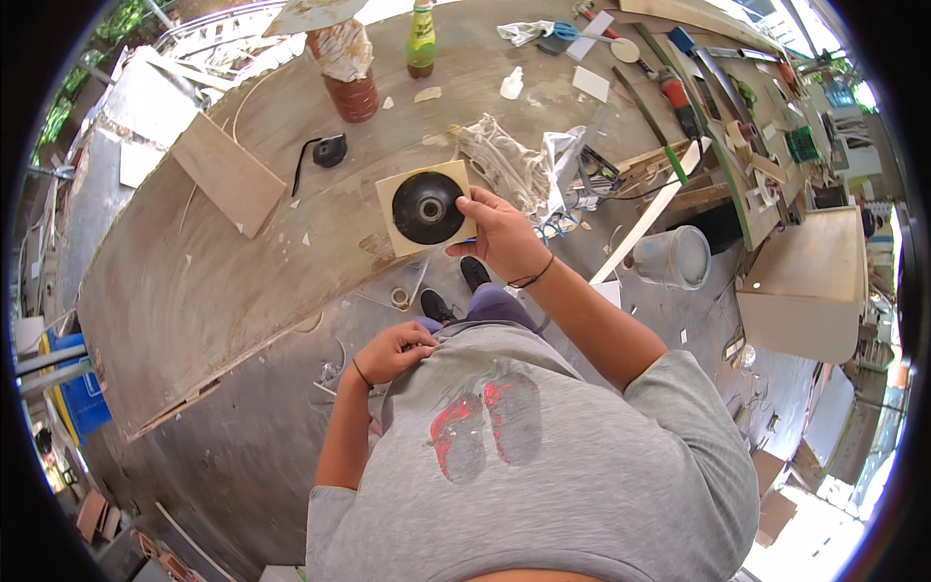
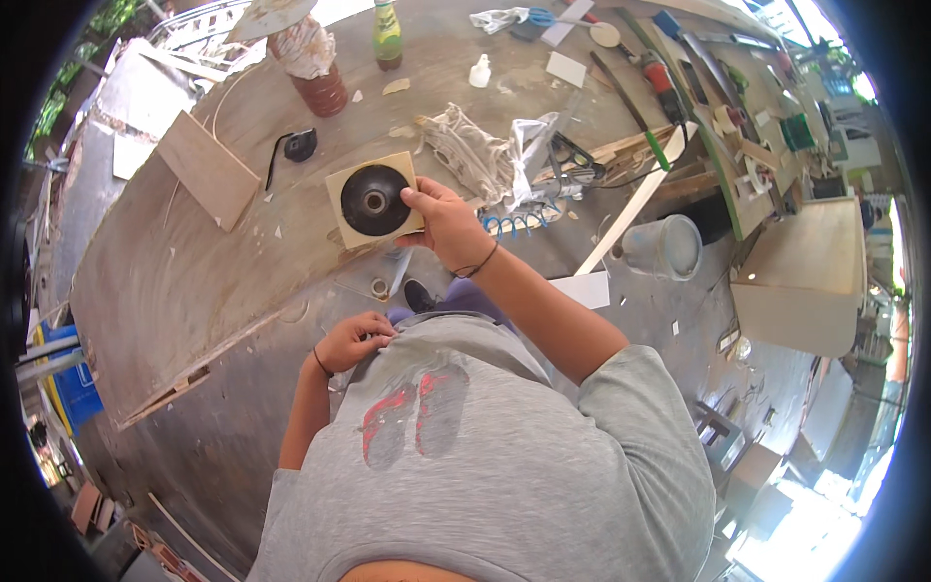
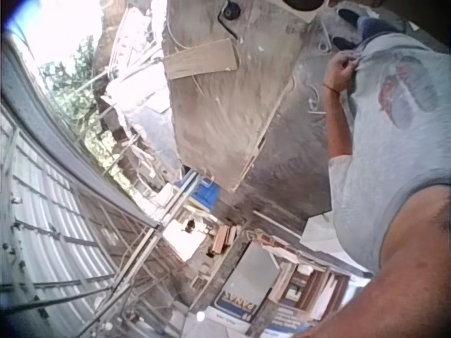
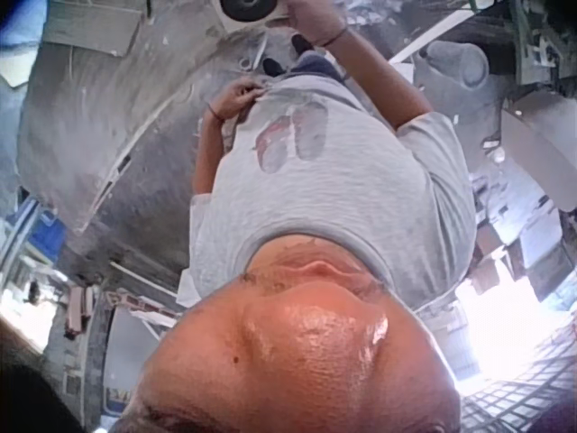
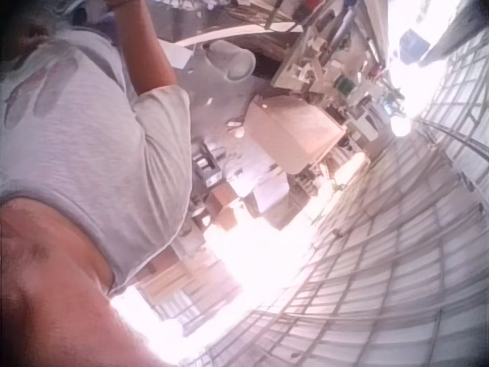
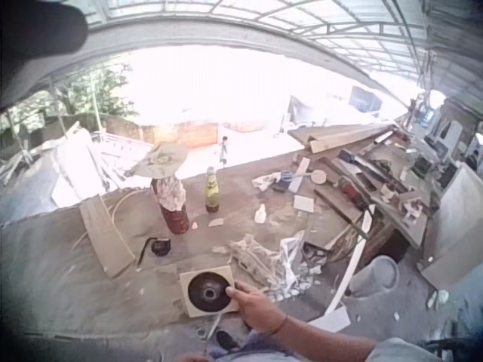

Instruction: The person applies adhesive from a bottle to a small piece of leather, presses the leather onto a wooden square base containing a circular component, and uses a blade to trim the excess leather from the edges of the base.

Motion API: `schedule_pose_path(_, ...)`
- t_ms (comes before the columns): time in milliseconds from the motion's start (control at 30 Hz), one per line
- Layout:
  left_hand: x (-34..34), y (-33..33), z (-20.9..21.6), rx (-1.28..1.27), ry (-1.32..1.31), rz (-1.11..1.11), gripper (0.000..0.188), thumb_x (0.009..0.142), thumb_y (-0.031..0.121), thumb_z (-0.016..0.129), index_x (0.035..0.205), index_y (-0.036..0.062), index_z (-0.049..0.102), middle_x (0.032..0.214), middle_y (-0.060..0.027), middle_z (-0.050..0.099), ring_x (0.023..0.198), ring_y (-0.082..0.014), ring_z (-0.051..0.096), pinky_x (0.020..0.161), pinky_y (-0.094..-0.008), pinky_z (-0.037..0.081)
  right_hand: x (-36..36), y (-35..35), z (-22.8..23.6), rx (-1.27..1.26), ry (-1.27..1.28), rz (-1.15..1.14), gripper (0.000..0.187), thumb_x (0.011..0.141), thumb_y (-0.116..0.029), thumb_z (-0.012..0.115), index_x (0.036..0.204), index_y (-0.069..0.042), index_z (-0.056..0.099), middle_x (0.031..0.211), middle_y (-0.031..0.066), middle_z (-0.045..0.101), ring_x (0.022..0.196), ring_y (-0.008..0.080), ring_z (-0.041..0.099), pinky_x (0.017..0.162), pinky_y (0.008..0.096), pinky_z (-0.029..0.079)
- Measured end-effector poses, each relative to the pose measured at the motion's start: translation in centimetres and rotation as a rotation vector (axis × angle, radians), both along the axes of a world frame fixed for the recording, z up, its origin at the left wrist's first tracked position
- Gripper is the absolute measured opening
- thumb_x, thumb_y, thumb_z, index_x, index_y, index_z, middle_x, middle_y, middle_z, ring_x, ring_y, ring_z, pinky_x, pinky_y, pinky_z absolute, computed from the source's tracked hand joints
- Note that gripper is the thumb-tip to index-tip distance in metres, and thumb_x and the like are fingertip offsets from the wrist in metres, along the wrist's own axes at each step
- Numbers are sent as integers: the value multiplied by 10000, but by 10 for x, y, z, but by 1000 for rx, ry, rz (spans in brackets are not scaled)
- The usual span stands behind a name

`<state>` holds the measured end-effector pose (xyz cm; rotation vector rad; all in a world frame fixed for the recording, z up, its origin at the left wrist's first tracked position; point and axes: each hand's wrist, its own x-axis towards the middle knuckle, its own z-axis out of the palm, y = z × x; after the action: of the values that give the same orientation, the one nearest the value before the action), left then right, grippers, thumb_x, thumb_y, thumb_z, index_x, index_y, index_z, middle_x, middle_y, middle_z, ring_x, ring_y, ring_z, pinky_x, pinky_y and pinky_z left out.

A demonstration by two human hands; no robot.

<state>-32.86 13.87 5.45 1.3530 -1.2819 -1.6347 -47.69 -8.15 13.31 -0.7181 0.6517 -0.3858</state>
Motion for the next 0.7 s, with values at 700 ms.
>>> schedule_pose_path(700, -7, -16, -12, 196, 24, 193, 150, 834, 89, 681, 964, 15, 682, 812, -1, 652, 727, -54, 552, 683, -224, 453, 24, -7, -135, 96, 370, -156, 321, 912, -239, 573, 1211, -129, 540, 1018, 50, 589, 879, 212, 606, 632, 422, 548)
